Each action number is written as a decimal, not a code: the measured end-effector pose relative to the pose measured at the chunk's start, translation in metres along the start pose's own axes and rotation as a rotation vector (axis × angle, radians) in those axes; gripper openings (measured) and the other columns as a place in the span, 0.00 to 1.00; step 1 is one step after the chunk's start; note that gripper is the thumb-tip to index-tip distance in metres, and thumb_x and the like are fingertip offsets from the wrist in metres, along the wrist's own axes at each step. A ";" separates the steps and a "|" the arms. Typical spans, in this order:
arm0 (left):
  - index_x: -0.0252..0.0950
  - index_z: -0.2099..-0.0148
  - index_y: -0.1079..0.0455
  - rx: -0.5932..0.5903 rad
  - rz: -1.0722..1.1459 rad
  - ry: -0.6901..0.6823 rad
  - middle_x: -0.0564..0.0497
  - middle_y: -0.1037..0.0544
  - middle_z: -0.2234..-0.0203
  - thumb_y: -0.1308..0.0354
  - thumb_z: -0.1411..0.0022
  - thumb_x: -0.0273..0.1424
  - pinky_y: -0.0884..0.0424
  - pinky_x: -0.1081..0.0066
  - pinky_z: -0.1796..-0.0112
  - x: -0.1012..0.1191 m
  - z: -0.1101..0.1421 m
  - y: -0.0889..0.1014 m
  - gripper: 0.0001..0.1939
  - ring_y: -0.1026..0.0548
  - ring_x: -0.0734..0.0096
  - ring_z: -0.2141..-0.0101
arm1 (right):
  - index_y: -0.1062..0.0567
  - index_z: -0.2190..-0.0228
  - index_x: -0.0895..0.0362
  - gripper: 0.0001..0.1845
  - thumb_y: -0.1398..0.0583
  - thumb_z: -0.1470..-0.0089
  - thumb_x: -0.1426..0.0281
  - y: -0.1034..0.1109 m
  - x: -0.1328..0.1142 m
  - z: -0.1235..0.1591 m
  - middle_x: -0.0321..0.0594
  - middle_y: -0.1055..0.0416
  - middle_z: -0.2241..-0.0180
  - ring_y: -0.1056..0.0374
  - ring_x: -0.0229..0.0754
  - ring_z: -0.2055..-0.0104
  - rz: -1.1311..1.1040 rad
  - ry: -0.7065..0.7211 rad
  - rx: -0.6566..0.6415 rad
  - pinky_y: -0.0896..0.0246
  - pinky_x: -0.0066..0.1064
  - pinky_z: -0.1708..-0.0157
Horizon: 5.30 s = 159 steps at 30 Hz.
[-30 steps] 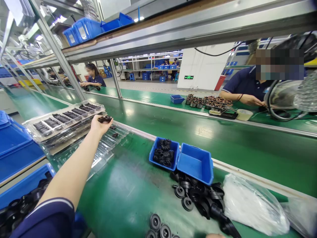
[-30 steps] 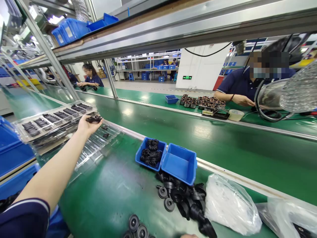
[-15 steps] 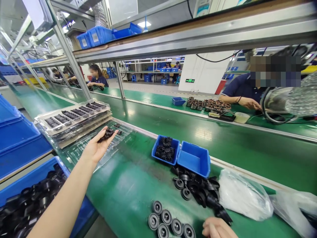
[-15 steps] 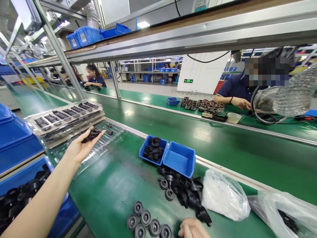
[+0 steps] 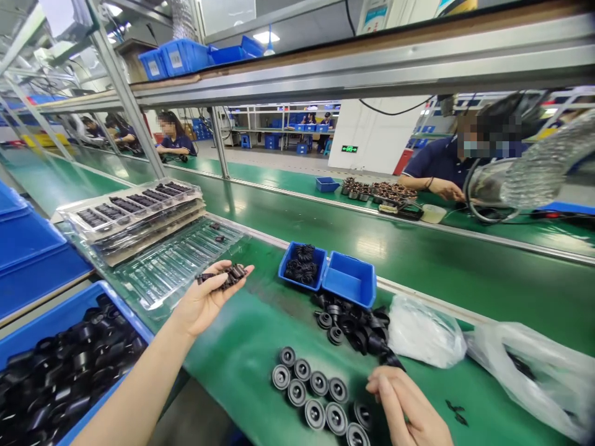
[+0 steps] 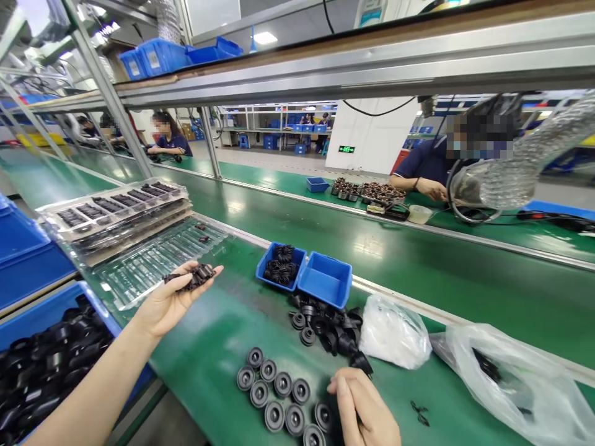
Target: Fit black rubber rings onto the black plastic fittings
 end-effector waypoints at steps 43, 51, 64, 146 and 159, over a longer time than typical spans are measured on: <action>0.26 0.43 0.27 -0.363 0.018 0.973 0.36 0.24 0.45 0.49 0.29 0.36 0.28 0.54 0.43 -0.154 0.023 -0.113 0.22 0.23 0.48 0.47 | 0.29 0.52 0.54 0.17 0.41 0.37 0.58 -0.024 -0.008 -0.042 0.29 0.42 0.75 0.44 0.32 0.77 -0.569 -0.512 0.050 0.46 0.25 0.78; 0.25 0.45 0.27 -0.361 0.030 1.048 0.34 0.24 0.45 0.48 0.30 0.40 0.25 0.59 0.47 -0.157 0.024 -0.114 0.23 0.26 0.46 0.45 | 0.27 0.53 0.55 0.15 0.42 0.36 0.59 -0.018 -0.010 -0.043 0.30 0.41 0.75 0.44 0.32 0.77 -0.541 -0.487 0.036 0.46 0.25 0.77; 0.26 0.43 0.27 -0.395 -0.005 1.102 0.32 0.25 0.45 0.51 0.30 0.45 0.23 0.58 0.52 -0.163 0.026 -0.111 0.28 0.27 0.42 0.45 | 0.27 0.51 0.55 0.15 0.46 0.34 0.62 -0.012 -0.015 -0.045 0.35 0.35 0.71 0.38 0.35 0.73 -0.414 -0.412 0.019 0.40 0.27 0.73; 0.39 0.54 0.21 -0.309 -0.325 0.607 0.48 0.17 0.59 0.30 0.44 0.31 0.20 0.71 0.59 -0.160 0.004 -0.099 0.14 0.20 0.67 0.58 | 0.26 0.59 0.54 0.08 0.39 0.41 0.75 0.024 -0.042 -0.004 0.39 0.28 0.61 0.31 0.39 0.61 -0.209 -0.414 -0.211 0.33 0.33 0.58; 0.36 0.53 0.23 -0.407 -0.325 0.617 0.47 0.18 0.59 0.31 0.42 0.30 0.23 0.56 0.48 -0.158 0.009 -0.104 0.14 0.20 0.57 0.53 | 0.32 0.50 0.53 0.16 0.43 0.38 0.78 0.000 -0.045 0.009 0.43 0.28 0.56 0.32 0.44 0.52 0.093 -0.214 -0.374 0.32 0.41 0.51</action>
Point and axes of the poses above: each hand's wrist, its own z-axis away from the middle knuckle, its own y-axis out of the back of the hand, x = y × z, the point moved 5 cm from there along -z, towards the middle knuckle
